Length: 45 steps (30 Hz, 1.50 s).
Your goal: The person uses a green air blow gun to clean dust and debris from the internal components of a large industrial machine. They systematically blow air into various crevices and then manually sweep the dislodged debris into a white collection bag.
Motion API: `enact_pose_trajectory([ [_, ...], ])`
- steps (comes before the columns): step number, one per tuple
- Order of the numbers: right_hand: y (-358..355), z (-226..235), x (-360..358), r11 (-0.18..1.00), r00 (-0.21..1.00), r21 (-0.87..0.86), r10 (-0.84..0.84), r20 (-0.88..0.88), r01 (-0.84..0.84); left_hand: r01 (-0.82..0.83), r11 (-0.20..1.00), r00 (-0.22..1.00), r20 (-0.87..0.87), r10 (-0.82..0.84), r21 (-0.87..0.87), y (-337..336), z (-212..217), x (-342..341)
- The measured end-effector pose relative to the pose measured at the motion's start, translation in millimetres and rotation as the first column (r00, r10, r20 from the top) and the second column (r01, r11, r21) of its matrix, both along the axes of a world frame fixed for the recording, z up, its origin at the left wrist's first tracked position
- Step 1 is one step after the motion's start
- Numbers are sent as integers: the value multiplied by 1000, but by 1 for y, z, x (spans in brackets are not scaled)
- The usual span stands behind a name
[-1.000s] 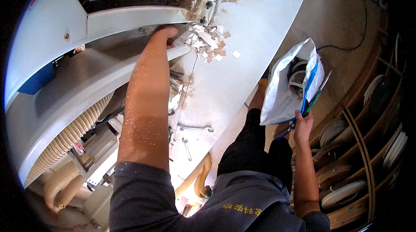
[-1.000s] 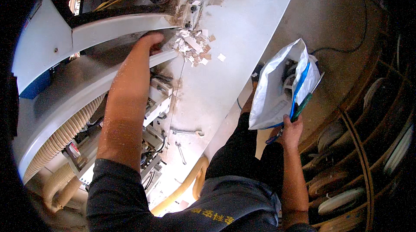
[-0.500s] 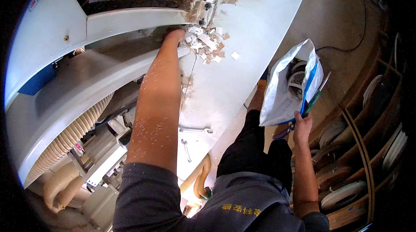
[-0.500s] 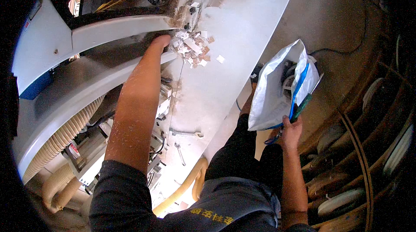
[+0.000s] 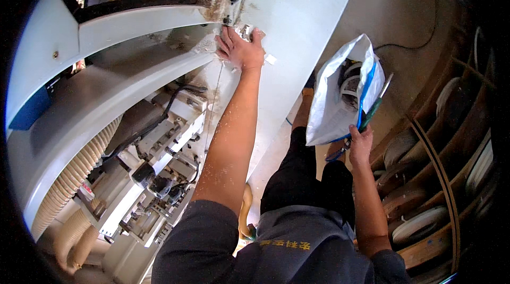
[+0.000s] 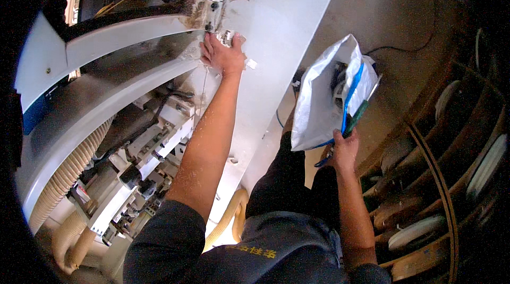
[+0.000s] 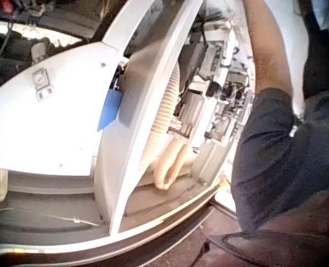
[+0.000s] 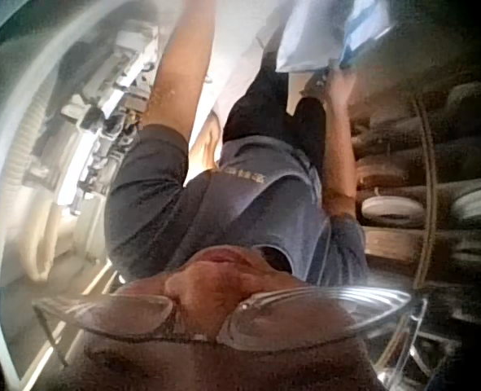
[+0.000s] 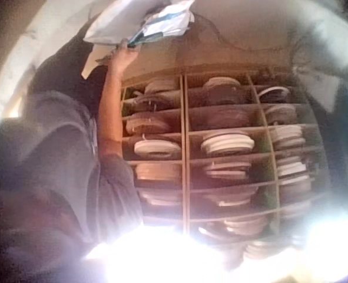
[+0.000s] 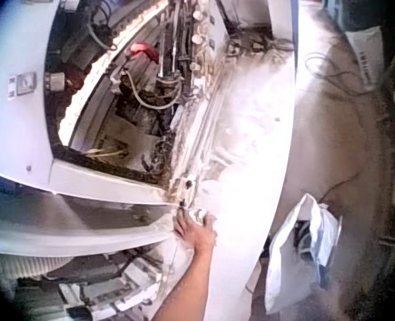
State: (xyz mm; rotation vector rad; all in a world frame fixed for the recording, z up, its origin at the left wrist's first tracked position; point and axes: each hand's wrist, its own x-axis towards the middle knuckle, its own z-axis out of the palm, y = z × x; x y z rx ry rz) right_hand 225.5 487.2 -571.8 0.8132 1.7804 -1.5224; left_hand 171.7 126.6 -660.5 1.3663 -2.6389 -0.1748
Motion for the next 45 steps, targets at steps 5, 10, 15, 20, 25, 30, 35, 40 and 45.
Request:
enact_pose_trajectory([
  [5, -10, -4, 3, 1000, 997, 22, -16, 73, 15, 131, 990, 988, -84, -127, 50, 47, 3, 12],
  [10, -37, -2, 6, 995, 995, -45, -92, -29, 91, 239, 939, 969, -117, -216, 246, 152, 17, 31],
  [15, -28, -2, 2, 933, 939, -107, -344, 15, 344, 436, 794, 900, -214, -380, 423, 177, 65, 72],
  [20, -5, -17, 10, 973, 975, -66, -219, 23, 220, 285, 955, 946, -185, -266, 84, 23, 11, 100],
  [25, -13, -10, 3, 957, 965, -128, -261, 12, 260, 542, 831, 841, -71, -537, 125, 51, 15, 21],
  [30, -6, 8, -16, 994, 994, 31, -105, -28, 105, 758, 438, 608, -279, -744, 483, 161, 37, 30],
  [35, 76, 29, -22, 985, 994, 147, -102, 36, 96, 364, 679, 923, -148, -355, 637, 224, 57, 102],
  [40, 132, 30, -32, 907, 985, 386, -171, -29, 169, 161, 193, 833, -29, -552, 968, 260, 53, 83],
  [45, 188, 18, -78, 860, 899, 263, -424, -110, 437, 360, 110, 861, -285, -421, 926, 292, 54, 10],
])
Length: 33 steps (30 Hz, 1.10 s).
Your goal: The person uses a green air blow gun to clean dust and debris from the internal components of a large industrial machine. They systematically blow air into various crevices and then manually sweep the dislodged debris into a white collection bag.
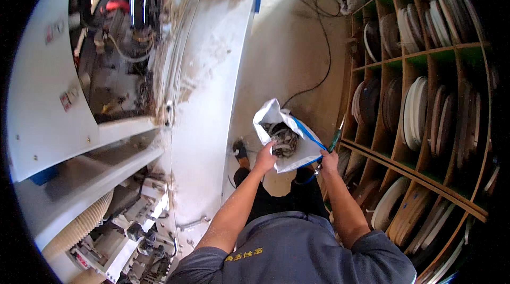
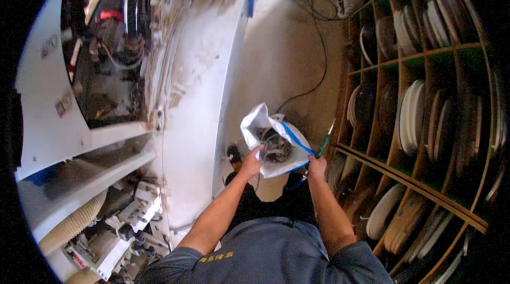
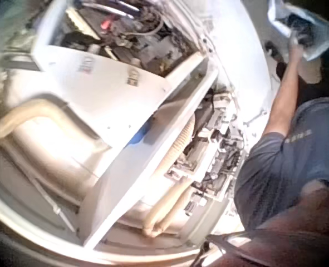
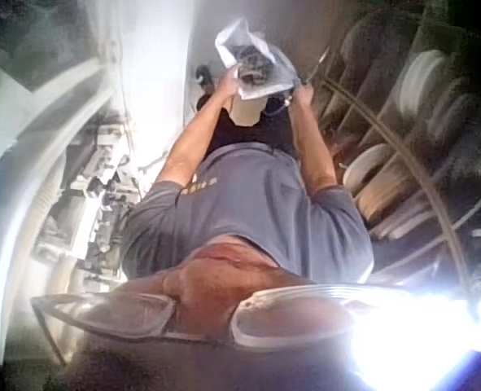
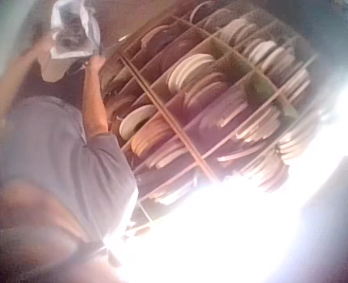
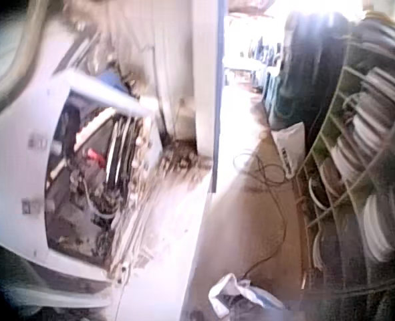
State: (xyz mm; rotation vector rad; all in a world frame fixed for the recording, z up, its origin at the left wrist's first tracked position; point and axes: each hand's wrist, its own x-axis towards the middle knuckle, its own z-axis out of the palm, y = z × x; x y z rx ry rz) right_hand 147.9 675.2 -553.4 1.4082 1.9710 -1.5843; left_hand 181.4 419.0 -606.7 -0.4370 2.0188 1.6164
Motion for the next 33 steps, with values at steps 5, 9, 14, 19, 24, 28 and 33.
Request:
enact_pose_trajectory([
  [5, 55, 69, -98, 964, 987, -259, -94, -127, 58, -71, 995, 996, -67, 67, -69, 14, 95, -116],
  [9, 70, 155, -194, 925, 965, -336, 96, -243, -177, -220, 975, 938, -277, 206, -18, 25, 163, -207],
  [14, 68, 272, -293, 813, 816, -402, 146, -559, -421, -300, 950, 873, -377, 310, 88, 36, 310, -311],
  [19, 67, 336, -373, 742, 633, -378, 79, -770, -553, -280, 956, 783, -555, 282, 91, 16, 387, -403],
  [24, 106, 335, -377, 717, 479, 103, 559, -677, -690, -389, 921, 872, -329, 362, -18, -2, 382, -405],
  [28, 166, 218, -316, 416, 344, 427, 908, -238, -803, -276, 795, 851, -522, -60, -541, -37, 256, -288],
  [33, 278, 16, -166, 403, 284, -221, 858, 428, -888, 97, 845, 994, 2, -113, -525, -13, 100, 47],
])
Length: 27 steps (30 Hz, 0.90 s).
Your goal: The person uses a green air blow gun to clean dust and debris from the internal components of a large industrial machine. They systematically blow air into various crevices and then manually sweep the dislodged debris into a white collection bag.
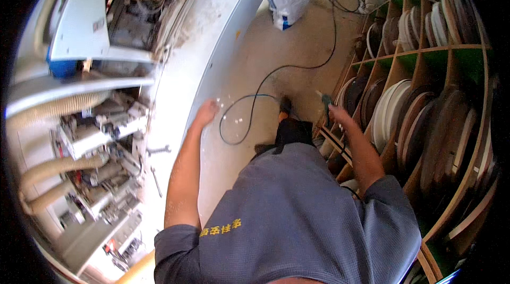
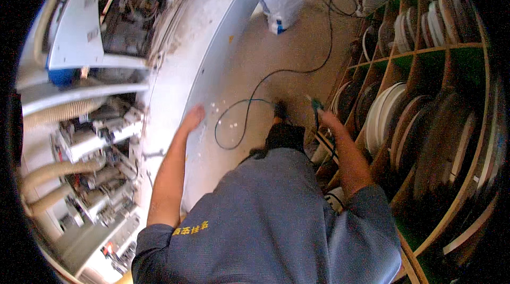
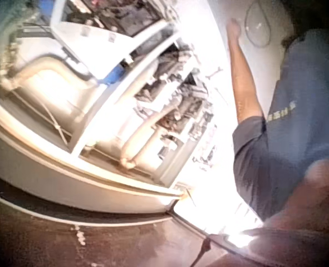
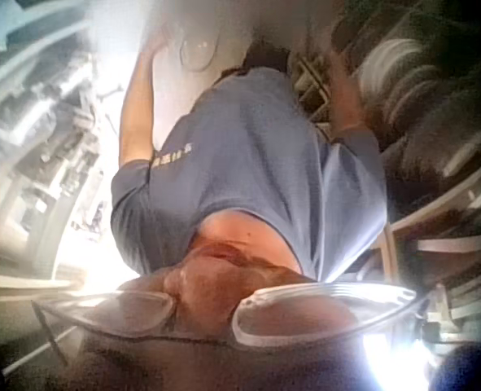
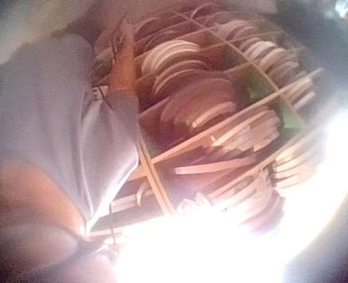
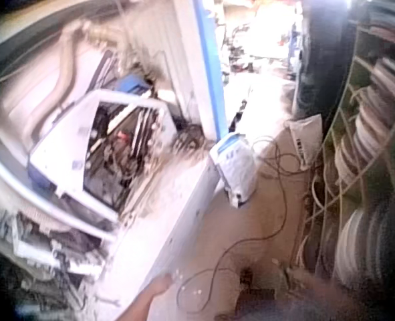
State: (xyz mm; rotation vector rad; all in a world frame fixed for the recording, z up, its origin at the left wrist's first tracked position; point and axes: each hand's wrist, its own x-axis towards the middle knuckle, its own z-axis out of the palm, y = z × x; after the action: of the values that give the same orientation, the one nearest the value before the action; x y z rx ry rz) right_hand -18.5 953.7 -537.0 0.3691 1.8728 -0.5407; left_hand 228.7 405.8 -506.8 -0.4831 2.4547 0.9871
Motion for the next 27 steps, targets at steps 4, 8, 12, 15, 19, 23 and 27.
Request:
enact_pose_trajectory([
  [4, 33, -47, 127, 952, 952, 192, -267, 149, 237, 145, 987, 871, 483, -93, -71, 80, -26, 282],
  [8, -6, -31, 158, 952, 969, 221, -234, 80, 212, -974, 215, 210, 644, 735, 73, 192, -2, 490],
  [12, -81, -24, 165, 995, 998, 75, 60, -22, -58, -1000, -29, -16, 651, 759, 10, 262, 24, 582],
  [15, -148, -6, 180, 778, 779, -40, 627, -26, -627, -965, -261, -227, 591, 774, -29, 300, 22, 598],
  [19, -200, -40, 205, 308, 324, -100, 899, -295, -946, -972, -227, -157, 538, 828, 67, 314, 30, 570],
  [23, -237, -52, 223, 750, 759, -195, 549, -349, -632, -922, -305, -168, 466, 869, 237, 306, 37, 523],
  [27, -283, 84, 262, 652, 720, -368, 690, -73, -663, -975, -56, -34, 102, 994, 217, 277, 9, 506],
])
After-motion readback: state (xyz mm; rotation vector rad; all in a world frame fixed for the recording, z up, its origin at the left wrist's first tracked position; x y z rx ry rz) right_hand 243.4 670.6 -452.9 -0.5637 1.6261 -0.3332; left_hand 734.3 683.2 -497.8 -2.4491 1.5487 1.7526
